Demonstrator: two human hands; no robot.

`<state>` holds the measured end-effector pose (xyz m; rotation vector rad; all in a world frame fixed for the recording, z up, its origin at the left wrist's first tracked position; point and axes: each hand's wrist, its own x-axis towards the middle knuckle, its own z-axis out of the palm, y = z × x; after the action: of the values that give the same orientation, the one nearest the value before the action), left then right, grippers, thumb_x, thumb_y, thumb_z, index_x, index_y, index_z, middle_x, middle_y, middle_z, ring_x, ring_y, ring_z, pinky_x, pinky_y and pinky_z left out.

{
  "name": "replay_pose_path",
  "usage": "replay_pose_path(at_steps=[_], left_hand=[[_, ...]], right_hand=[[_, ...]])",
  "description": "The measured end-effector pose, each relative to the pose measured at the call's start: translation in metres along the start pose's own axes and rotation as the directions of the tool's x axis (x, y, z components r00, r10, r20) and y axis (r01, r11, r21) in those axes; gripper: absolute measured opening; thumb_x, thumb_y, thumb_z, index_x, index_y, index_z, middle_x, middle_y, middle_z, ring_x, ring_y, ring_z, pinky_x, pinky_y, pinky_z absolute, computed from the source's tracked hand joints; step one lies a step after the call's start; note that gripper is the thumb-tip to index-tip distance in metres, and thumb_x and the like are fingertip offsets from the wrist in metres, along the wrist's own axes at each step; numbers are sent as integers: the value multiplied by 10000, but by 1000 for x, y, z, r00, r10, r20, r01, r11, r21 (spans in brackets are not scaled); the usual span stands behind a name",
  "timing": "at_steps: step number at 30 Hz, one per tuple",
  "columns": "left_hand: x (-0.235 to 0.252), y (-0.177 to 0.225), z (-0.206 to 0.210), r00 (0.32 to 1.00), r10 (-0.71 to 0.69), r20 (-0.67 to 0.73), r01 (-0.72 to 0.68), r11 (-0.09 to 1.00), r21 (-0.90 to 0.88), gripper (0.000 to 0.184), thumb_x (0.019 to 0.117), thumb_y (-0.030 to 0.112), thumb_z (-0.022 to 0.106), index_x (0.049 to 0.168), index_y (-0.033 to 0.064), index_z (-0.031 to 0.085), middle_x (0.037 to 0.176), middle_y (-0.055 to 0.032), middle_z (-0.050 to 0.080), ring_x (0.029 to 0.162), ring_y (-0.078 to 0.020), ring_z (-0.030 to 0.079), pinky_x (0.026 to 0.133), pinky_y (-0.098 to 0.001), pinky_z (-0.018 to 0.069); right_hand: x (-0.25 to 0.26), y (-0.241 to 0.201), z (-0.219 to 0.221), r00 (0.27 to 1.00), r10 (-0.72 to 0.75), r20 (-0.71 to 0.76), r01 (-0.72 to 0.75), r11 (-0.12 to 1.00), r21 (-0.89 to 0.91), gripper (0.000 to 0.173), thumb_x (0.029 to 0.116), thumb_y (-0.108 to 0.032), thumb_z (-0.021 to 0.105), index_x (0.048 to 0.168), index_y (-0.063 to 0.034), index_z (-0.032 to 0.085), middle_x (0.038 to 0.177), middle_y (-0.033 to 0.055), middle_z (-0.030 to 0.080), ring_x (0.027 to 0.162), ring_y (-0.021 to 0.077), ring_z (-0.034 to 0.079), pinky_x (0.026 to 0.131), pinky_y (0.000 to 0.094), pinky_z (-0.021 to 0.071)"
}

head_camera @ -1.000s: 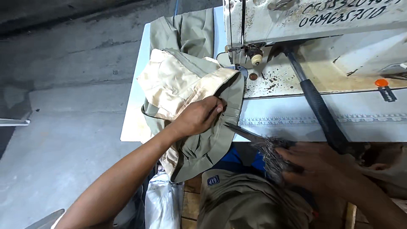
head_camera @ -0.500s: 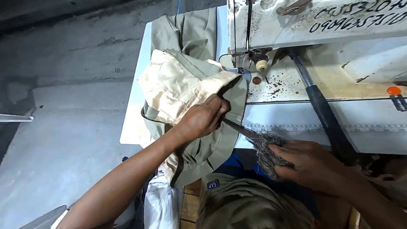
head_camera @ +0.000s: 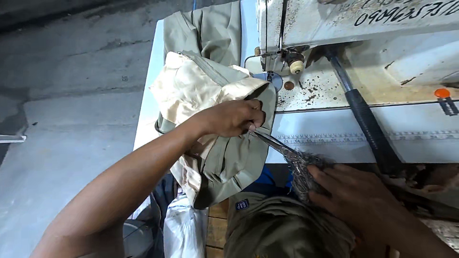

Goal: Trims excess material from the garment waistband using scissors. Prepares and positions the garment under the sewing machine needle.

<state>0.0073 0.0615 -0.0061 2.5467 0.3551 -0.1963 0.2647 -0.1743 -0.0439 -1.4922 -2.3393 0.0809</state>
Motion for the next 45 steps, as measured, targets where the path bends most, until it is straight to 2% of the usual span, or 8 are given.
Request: replay_pose_path(at_steps=[13, 18, 22, 27, 32, 37, 40, 45], left_hand=[[-21, 2, 17, 951, 1, -308, -9, 1000, -24, 130, 982, 68, 601, 967, 27, 723, 984, -94, 699, 958, -189, 680, 870, -350, 563], [-26, 65, 41, 755, -500, -425, 516, 852, -86, 158, 958, 228, 685, 920, 108, 781, 889, -60, 708, 797, -221, 701, 691, -477, 595], [-14, 76, 59, 655, -643, -396, 643, 750, -153, 153, 958, 203, 701, 934, 85, 795, 946, -117, 697, 830, -285, 702, 701, -508, 586], [-2, 85, 52, 680, -636, -365, 648, 754, -108, 153, 936, 120, 668, 855, -2, 714, 940, -169, 677, 875, -336, 693, 723, -518, 574], [-10, 64, 71, 706, -560, -434, 592, 803, -75, 182, 951, 158, 623, 980, -13, 676, 972, -175, 667, 925, -334, 684, 788, -491, 572], [-45, 62, 62, 694, -636, -337, 474, 756, -451, 232, 1070, 194, 460, 1039, 39, 630, 867, -55, 637, 746, -137, 630, 675, -354, 554], [-51, 60, 59, 646, -686, -335, 420, 685, -595, 176, 1070, 207, 539, 1039, 80, 656, 860, -3, 698, 750, -64, 663, 705, -266, 566], [-29, 65, 55, 686, -574, -448, 525, 816, -243, 94, 907, 150, 721, 887, 115, 806, 912, -44, 731, 859, -165, 701, 757, -391, 592]], right_hand=[[31, 52, -14, 974, -184, 133, 164, 976, 145, 455, 908, -387, 543, 1130, -64, 775, 843, 101, 755, 705, 293, 703, 581, 437, 545], [29, 54, -15, 975, -179, 129, 165, 980, 112, 435, 915, -367, 538, 1123, -66, 774, 802, 104, 729, 679, 317, 681, 541, 442, 529], [25, 53, -35, 967, -190, 168, 193, 981, -4, 418, 920, -338, 522, 1099, -55, 772, 733, 103, 679, 632, 338, 649, 480, 441, 493], [27, 54, -52, 951, -259, 171, 278, 956, -98, 433, 983, -314, 452, 1084, -18, 752, 691, 111, 642, 580, 335, 610, 433, 417, 439], [32, 59, -41, 940, -293, 175, 316, 941, -122, 425, 1001, -298, 457, 1085, 14, 734, 662, 117, 614, 564, 335, 602, 447, 414, 444], [27, 66, -28, 944, -298, 143, 312, 946, -88, 449, 1003, -332, 446, 1070, 1, 740, 651, 108, 611, 545, 320, 592, 443, 402, 441], [26, 67, -26, 943, -306, 131, 318, 945, -82, 444, 1000, -333, 449, 1070, -7, 744, 649, 103, 611, 541, 315, 586, 439, 396, 430], [29, 63, -29, 943, -315, 111, 327, 939, -111, 474, 1050, -342, 383, 1081, -14, 723, 646, 100, 592, 538, 312, 569, 432, 394, 410]])
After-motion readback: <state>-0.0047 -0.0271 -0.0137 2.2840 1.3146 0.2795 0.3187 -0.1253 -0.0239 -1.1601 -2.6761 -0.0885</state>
